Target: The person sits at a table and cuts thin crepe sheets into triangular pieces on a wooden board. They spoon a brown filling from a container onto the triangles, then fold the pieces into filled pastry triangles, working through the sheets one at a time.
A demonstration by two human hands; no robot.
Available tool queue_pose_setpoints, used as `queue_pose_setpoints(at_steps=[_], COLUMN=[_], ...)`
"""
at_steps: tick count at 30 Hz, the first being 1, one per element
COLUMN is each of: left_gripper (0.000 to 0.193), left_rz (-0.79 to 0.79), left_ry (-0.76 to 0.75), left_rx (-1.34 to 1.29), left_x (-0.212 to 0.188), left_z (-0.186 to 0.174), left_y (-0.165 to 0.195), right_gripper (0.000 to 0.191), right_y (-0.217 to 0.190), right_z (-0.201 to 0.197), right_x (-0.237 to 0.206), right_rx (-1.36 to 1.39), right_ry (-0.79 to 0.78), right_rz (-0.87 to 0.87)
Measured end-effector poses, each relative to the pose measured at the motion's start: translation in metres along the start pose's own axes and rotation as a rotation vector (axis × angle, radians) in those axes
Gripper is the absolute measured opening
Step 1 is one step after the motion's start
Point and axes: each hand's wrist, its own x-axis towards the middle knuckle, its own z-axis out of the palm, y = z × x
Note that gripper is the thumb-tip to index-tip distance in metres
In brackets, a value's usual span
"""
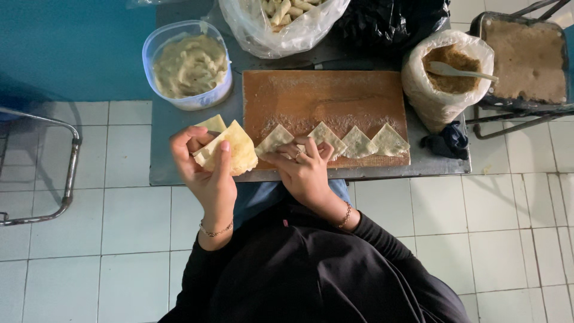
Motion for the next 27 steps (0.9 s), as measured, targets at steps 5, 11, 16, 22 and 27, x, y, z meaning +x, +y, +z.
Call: queue_pose_setpoints(at_steps=[5,11,16,22,27], left_gripper=[0.037,0.03,0.041,0.051,0.055], left_rz=[-0.007,-0.135,-0.27,-0.207,-0.142], left_ry=[-0.042,-0.252,-0.418,-0.467,-0.454], left_rx=[0.003,0.095,-0.214,-0.298,-0.202], left_x=[0.0,-0.012,-0.033,-0.029,-0.028], left_z=[0.001,0.018,0.033,0.032,0.034], left_y=[-0.005,-0.025,-0.029,-0.027,-0.026], right_gripper=[0.024,0.04,0.047,0.037,0.018], right_y=[0.001,0.005,0.0,0.008,0.019], right_z=[-0.018,-0.058,-0.064,-0.062,-0.054], right_x=[0.009,0.015,0.015,0.009,-0.001], right_rx=[0.148,0.476,0.494,0.634,0.937], right_ry=[-0.004,0.076,0.083,0.011,-0.07], right_rz=[0.013,0.113,0.171,0.201,0.34])
